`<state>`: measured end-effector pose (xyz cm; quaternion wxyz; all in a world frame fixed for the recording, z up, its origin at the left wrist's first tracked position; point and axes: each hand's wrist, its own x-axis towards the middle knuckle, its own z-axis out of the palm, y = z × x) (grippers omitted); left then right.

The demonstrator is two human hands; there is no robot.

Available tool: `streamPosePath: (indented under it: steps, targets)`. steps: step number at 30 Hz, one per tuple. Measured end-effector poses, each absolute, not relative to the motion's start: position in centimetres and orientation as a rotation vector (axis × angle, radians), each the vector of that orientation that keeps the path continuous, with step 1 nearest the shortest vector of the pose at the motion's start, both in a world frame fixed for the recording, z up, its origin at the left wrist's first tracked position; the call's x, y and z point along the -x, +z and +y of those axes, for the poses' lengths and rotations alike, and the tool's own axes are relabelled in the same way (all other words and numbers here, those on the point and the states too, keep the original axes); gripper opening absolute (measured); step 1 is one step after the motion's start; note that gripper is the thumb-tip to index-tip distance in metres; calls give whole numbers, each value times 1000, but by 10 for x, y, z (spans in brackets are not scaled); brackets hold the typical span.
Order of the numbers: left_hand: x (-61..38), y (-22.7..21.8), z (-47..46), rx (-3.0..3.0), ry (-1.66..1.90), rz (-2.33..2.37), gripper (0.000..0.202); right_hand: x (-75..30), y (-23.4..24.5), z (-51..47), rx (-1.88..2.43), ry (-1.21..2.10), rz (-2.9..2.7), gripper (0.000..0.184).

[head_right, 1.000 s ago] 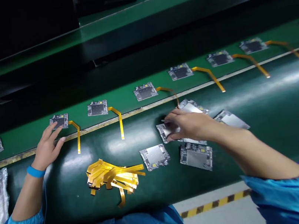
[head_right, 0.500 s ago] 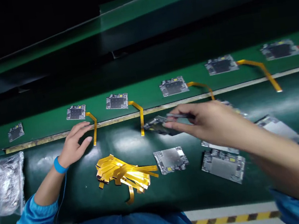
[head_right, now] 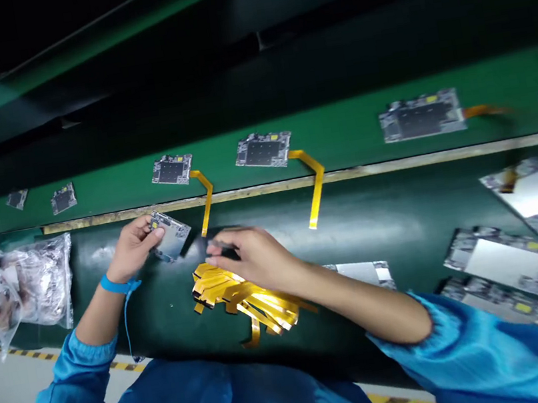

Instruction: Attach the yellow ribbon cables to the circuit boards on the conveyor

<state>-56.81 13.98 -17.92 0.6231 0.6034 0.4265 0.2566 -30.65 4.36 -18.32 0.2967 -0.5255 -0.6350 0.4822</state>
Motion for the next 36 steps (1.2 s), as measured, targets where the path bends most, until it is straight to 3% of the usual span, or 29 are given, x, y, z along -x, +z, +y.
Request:
streamPosePath:
  steps: [7,11,15,22,27,31,36]
  targets:
    - [600,-175,178,-1911,262,1056,31,287,-189,19,1211,1103,-2429,10]
    - [590,-186,179,-2128,111,1088,29,289,-190,12,1254,980,-2546,12]
    - [586,-190,173,-2391,98,1119,29,286,-187,13,1248,1117,-2461,12]
    - [581,-186,161,-2556,261,1265,22,284,-184,32,1362,1519,-1874,45]
    - [561,-171,143,-2387,93,1403,11,295,-186,58,1457,1499,-1625,73]
    - [539,-161,131,-2328,-188,1521,8,302,-191,80,1515,1406,-1649,72]
    - [521,-163,124,-2385,-333,1588,20,312,-197,100,1531,1209,-1728,61]
